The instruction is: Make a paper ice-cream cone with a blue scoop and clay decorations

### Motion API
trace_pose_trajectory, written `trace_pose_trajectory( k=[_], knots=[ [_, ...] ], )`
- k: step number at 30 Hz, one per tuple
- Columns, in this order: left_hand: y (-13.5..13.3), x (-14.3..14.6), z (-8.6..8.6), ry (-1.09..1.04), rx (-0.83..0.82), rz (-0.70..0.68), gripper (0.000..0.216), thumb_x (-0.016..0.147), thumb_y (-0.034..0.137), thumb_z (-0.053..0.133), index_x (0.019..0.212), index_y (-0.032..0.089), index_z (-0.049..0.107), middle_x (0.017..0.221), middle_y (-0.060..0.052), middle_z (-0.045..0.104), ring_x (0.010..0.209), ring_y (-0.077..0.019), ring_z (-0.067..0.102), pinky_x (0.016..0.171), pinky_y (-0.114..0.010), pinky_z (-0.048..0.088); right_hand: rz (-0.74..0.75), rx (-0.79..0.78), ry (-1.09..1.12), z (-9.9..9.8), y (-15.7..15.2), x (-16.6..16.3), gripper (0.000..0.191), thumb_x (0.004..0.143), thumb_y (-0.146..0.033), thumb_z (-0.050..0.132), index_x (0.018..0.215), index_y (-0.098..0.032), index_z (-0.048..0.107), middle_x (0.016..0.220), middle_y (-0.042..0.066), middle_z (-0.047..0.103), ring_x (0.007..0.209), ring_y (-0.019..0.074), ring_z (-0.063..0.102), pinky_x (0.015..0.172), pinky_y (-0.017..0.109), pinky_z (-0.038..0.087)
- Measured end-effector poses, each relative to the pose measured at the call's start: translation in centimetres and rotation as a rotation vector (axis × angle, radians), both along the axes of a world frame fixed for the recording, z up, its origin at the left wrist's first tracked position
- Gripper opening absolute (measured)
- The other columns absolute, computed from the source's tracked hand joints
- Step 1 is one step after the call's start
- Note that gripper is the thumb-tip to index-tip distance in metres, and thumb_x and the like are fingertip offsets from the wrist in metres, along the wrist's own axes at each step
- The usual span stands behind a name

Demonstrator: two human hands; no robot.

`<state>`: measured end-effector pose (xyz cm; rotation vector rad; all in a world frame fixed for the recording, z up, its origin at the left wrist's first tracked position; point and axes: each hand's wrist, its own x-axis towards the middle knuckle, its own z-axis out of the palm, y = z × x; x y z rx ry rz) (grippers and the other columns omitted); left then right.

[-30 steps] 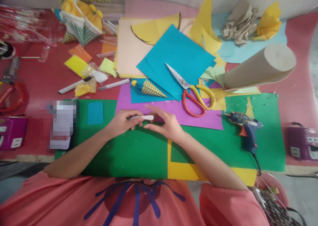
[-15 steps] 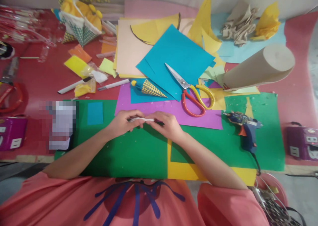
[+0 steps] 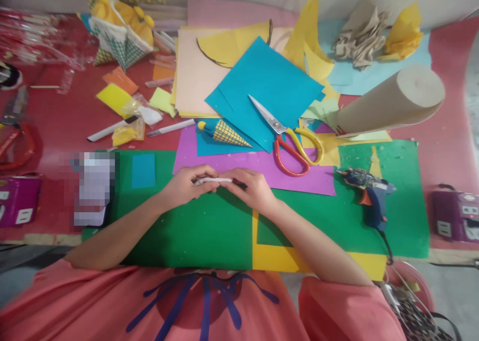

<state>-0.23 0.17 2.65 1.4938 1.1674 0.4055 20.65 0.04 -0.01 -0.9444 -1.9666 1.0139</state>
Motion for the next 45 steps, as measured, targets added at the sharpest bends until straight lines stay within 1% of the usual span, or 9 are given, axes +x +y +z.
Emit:
trace_pose_trajectory(
  k=[5,8,11,14,19,23,29,40,45],
  knots=[
    [0.0,0.1,0.2,-0.042,-0.068,0.016,0.029,0.086,0.045,0.057,0.089,0.016,0.064,0.066,0.002,0.065,0.044,-0.004,0.045,0.042,-0.015,0.035,0.008,-0.105,0.09,-0.1,0.0,0.1,0.048,0.084,-0.041,0.069,0.125,-0.019,0.058,0.1,0.006,0.075,0.087,0.015,0.073,0.078,0.025,0.058],
    [0.0,0.1,0.1,-0.033,-0.068,0.027,0.029,0.087,0.045,0.056,0.088,0.016,0.064,0.067,0.002,0.065,0.042,-0.0036,0.045,0.041,-0.015,0.036,0.03,-0.042,0.06,-0.1,0.0,0.0,0.038,0.084,-0.037,0.069,0.117,-0.02,0.063,0.104,0.008,0.074,0.091,0.0166,0.072,0.08,0.027,0.058],
    [0.0,0.0,0.0,-0.035,-0.073,0.013,0.029,0.087,0.044,0.055,0.087,0.016,0.064,0.068,0.001,0.067,0.042,-0.0034,0.045,0.042,-0.015,0.037,0.029,0.013,0.042,0.0,0.0,-0.1,0.019,0.089,-0.027,0.063,0.106,-0.019,0.067,0.094,0.006,0.075,0.085,0.0153,0.072,0.074,0.025,0.058],
    [0.0,0.0,-0.1,-0.032,-0.049,0.001,0.03,0.087,0.045,0.056,0.087,0.016,0.064,0.068,0.001,0.066,0.044,-0.0034,0.045,0.043,-0.014,0.037,0.021,0.04,0.028,0.2,0.1,-0.1,0.013,0.09,-0.024,0.06,0.099,-0.018,0.068,0.087,0.006,0.075,0.079,0.0143,0.071,0.07,0.024,0.057],
    [-0.1,0.0,-0.2,-0.019,-0.008,0.009,0.028,0.084,0.044,0.06,0.093,0.018,0.063,0.068,0.003,0.064,0.046,-0.0042,0.048,0.043,-0.013,0.037,0.007,-0.012,0.018,0.1,0.0,0.0,0.015,0.091,-0.029,0.06,0.1,-0.02,0.069,0.091,0.005,0.076,0.083,0.0148,0.073,0.075,0.025,0.058],
    [-0.1,-0.1,-0.1,-0.04,-0.019,0.047,0.031,0.088,0.047,0.055,0.095,0.017,0.063,0.069,0.002,0.066,0.046,-0.0046,0.05,0.045,-0.015,0.039,-0.02,-0.099,0.061,-0.1,-0.1,-0.1,0.042,0.084,-0.036,0.07,0.122,-0.021,0.06,0.097,0.004,0.076,0.082,0.0145,0.073,0.076,0.024,0.059],
    [-0.1,-0.3,-0.4,-0.028,-0.001,0.027,0.035,0.087,0.051,0.055,0.094,0.017,0.063,0.073,0.001,0.066,0.054,-0.0064,0.056,0.05,-0.015,0.045,-0.011,-0.019,0.016,0.0,0.0,-0.1,0.016,0.089,-0.023,0.061,0.104,-0.02,0.068,0.095,0.005,0.076,0.082,0.0146,0.072,0.073,0.024,0.058],
    [-0.2,-0.2,-0.5,-0.009,0.125,-0.02,0.033,0.09,0.047,0.053,0.089,0.017,0.067,0.071,0.0,0.069,0.055,-0.0075,0.058,0.053,-0.016,0.044,-0.017,-0.026,0.015,-0.1,-0.3,0.0,0.019,0.091,-0.034,0.06,0.097,-0.02,0.072,0.09,0.005,0.077,0.077,0.0143,0.073,0.071,0.023,0.058],
    [-0.1,-0.2,-0.2,-0.018,0.116,0.023,0.032,0.09,0.045,0.053,0.089,0.017,0.068,0.069,0.0,0.068,0.055,-0.0077,0.059,0.054,-0.017,0.044,-0.018,-0.056,0.088,0.0,-0.1,-0.1,0.04,0.084,-0.036,0.07,0.12,-0.019,0.064,0.098,0.006,0.075,0.077,0.0139,0.072,0.075,0.024,0.059]
  ],
)
